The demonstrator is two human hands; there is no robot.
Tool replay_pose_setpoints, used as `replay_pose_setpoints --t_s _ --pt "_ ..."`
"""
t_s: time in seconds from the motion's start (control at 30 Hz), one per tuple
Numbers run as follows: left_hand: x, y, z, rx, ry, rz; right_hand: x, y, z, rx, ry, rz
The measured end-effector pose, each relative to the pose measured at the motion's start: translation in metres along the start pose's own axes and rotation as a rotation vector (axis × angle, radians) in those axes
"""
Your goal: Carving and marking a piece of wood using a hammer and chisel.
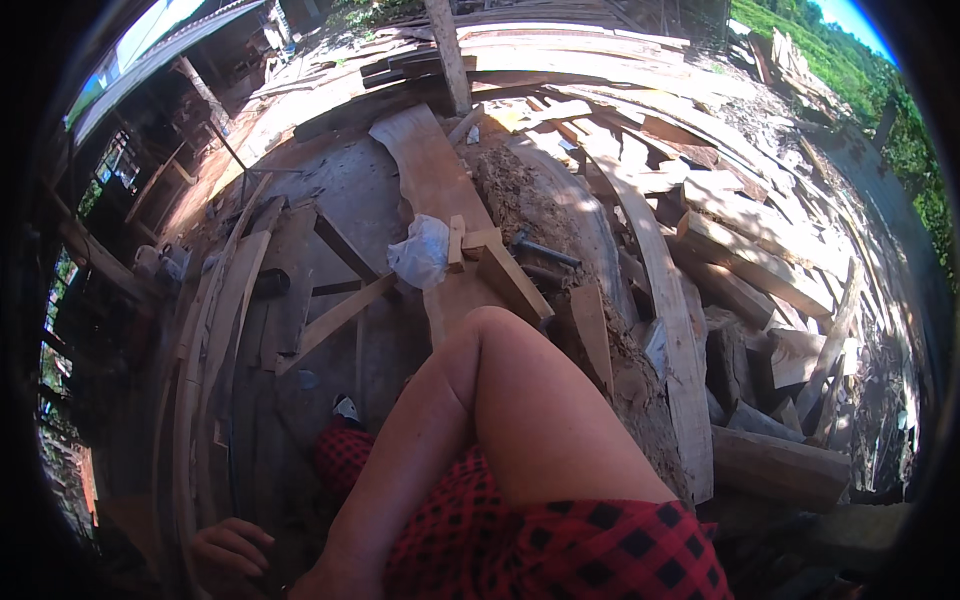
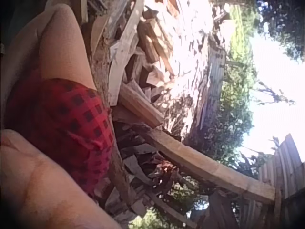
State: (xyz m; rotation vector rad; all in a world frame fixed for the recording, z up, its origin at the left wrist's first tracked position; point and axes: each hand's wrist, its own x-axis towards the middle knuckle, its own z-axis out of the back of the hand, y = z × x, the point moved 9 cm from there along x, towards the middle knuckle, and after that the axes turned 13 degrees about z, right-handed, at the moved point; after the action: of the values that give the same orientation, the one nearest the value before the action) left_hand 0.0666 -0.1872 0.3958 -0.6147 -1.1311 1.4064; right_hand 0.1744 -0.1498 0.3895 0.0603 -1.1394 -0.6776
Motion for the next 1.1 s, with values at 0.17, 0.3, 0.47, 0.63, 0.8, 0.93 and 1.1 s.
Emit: replay_pose_setpoints --t_s 0.17,0.3,0.47,0.63,0.8,0.93,1.1 --pt "0.003 -0.001 -0.001 0.009 0.003 -0.015 0.001 0.013 0.003 -0.186 -0.134 0.233" --pt "0.005 0.001 -0.004 0.035 0.026 0.071 -0.002 -0.006 0.006 0.298 -0.067 -0.125" --pt "0.005 0.014 -0.003 0.048 0.009 0.143 0.003 0.005 0.017 0.33 -0.262 0.045" --pt "0.035 0.096 -0.009 -0.224 -0.204 0.483 0.003 -0.023 0.007 1.027 -0.191 -0.445" --pt "0.151 0.199 -0.089 -0.848 -0.171 0.509 -0.007 -0.052 0.031 0.54 -0.498 -0.475" --pt "0.185 0.188 -0.124 -0.718 -0.018 0.619 0.003 -0.053 0.024 0.301 -0.496 -0.304" --pt "0.194 0.182 -0.113 -0.616 -0.045 0.48 -0.007 -0.048 0.027 0.27 -0.49 -0.372"
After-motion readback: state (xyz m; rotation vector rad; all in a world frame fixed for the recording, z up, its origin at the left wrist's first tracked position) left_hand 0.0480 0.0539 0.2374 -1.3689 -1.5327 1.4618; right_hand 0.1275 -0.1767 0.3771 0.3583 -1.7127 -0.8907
